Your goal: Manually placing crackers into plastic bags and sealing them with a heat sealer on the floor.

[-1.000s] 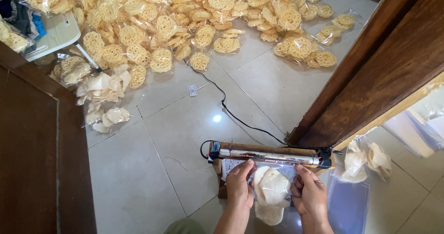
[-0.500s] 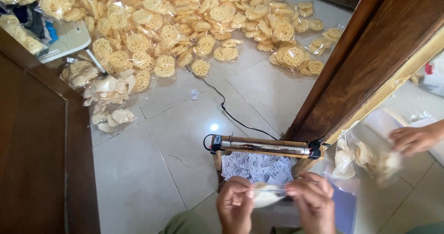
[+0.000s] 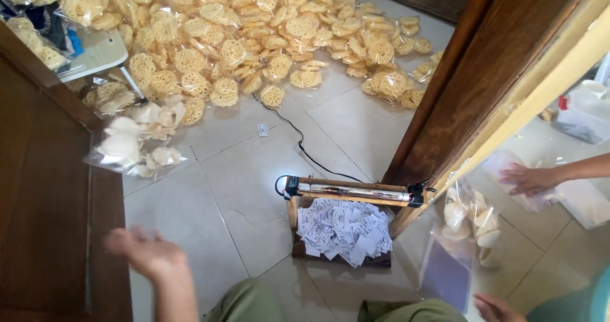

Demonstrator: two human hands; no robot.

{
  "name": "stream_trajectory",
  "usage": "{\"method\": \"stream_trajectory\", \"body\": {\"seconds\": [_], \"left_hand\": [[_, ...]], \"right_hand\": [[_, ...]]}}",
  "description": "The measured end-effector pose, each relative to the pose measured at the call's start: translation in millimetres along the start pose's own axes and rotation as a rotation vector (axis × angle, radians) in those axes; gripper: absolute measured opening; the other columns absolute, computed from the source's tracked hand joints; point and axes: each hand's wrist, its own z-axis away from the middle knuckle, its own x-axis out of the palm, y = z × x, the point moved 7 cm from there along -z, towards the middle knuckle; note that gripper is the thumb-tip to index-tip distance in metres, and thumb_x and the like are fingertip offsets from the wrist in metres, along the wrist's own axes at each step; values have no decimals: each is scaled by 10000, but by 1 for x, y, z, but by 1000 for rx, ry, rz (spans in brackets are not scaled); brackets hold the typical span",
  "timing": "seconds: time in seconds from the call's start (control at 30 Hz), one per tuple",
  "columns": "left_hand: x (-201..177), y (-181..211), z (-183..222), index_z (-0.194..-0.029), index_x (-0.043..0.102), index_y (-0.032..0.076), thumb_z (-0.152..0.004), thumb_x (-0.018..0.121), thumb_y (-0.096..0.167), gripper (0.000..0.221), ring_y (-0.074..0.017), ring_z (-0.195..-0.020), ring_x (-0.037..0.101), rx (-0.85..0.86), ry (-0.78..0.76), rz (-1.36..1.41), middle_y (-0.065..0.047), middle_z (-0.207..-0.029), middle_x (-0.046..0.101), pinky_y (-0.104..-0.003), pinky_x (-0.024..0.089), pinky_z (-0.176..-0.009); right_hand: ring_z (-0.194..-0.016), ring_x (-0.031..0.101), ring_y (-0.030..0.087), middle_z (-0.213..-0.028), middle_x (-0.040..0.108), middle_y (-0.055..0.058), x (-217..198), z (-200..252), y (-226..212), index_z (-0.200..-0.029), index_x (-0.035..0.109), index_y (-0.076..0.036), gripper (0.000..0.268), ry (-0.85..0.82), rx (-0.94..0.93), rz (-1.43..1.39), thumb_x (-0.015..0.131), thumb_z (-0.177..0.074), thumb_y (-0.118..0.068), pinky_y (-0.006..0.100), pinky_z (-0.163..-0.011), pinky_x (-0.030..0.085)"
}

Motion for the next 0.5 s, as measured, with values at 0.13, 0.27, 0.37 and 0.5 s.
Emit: {"method": "stream_trajectory", "body": {"seconds": [0.13, 0.27, 0.37, 0.5], "left_hand": [[-24, -64, 65, -1600, 134, 162, -1050, 458, 298, 653, -240, -1443, 410, -115, -107, -69, -134, -1644, 256, -494, 275, -1223], [-54, -81, 83, -1592, 170, 98, -1055, 444, 210, 613, -291, -1416, 430, -251, -22, -148, -160, -1540, 348, -479, 349, -1183], [-67, -74, 74, -1580, 167, 62, -1063, 460, 194, 608, -306, -1404, 448, -199, 7, -215, -180, -1504, 373, -490, 354, -1179], [-53, -73, 87, -1579, 178, 76, -1030, 460, 176, 625, -341, -1413, 447, -225, -36, -235, -187, -1522, 381, -534, 352, -1203]], "right_hand": [[-1132, 768, 226, -1223, 838, 48, 58, -34, 26, -1275, 810, -314, 569, -337, 315, 374, 923, -717, -329, 356, -907, 617], [-1100, 777, 205, -1198, 827, 46, 68, -87, 7, -1206, 798, -282, 519, -331, 36, 280, 902, -698, -265, 331, -902, 622], [-1076, 784, 191, -1179, 819, 45, 72, -108, -2, -1155, 791, -257, 482, -329, -152, 207, 889, -685, -216, 313, -898, 625], [-1045, 792, 172, -1154, 809, 46, 78, -98, -2, -1088, 782, -222, 436, -327, -370, 93, 873, -667, -149, 289, -893, 628]]}}
